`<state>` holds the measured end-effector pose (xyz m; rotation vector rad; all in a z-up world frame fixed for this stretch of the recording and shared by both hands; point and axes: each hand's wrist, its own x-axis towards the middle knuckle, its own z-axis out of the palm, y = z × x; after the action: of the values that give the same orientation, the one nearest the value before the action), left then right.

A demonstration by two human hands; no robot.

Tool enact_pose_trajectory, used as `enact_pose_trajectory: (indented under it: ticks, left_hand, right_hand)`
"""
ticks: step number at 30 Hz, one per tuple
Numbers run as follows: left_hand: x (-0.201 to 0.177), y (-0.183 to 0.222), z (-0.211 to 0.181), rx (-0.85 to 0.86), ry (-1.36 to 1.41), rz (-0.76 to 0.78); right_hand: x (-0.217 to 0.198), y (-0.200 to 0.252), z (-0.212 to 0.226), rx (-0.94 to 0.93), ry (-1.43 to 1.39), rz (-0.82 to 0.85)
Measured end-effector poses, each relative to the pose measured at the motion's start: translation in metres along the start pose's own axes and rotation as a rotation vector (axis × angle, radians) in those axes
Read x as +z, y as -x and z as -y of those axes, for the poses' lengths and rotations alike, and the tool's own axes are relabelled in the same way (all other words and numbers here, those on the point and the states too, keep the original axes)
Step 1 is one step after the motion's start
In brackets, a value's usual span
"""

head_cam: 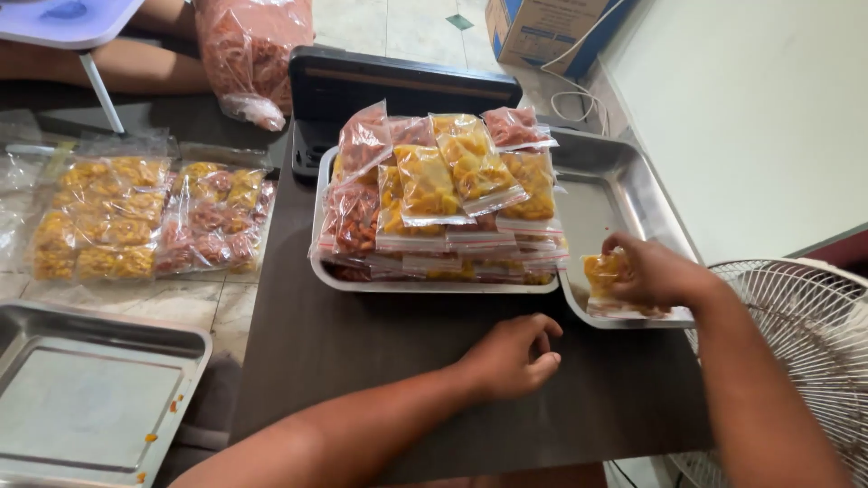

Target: Organizing and stacking small plastic bags of snacks into a tray for packaging

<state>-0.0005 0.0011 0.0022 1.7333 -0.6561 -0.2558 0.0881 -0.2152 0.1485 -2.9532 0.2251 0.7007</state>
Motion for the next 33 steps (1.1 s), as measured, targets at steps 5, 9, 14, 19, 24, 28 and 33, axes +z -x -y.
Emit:
enact_pose_trajectory:
  ticks: [5,9,14,19,24,28,33]
  left_hand:
    - [-0.001,0.002,-0.002,0.003,-0.007,0.007]
    - [-0.001,0.0,0.001,0.025,0.01,-0.026]
    - [-0.009,0.009,-0.023,0.03,0.108,-0.121]
    - [0.002,0.01,-0.019,0.336,0.129,-0.229]
    - [0.012,0.013,-0.016,0.389,0.139,-0.325]
    - [0.005,0.016,-0.021,0.161,0.068,-0.406]
    - [0.012,0.016,-0.009,0.182,0.074,-0.398]
  right_hand:
    - [-0.012,0.004,-0.001,0.021,-0.086,-0.078]
    - [-0.024,0.005,-0.002,0.076,-0.229,-0.186]
    - [0.014,0.004,-0.02,-0.35,-0.505,-0.761]
    - [0.044,0.05,0.026,-0.928,-0.794,-0.576]
    - [0.105,0.024,0.018,-1.149,-0.993,-0.469]
    - [0.158,-0.082,-0.058,-0.983,-0.903,-0.357]
    - [0.204,-0.147,-0.101,-1.095,-0.831,-0.414]
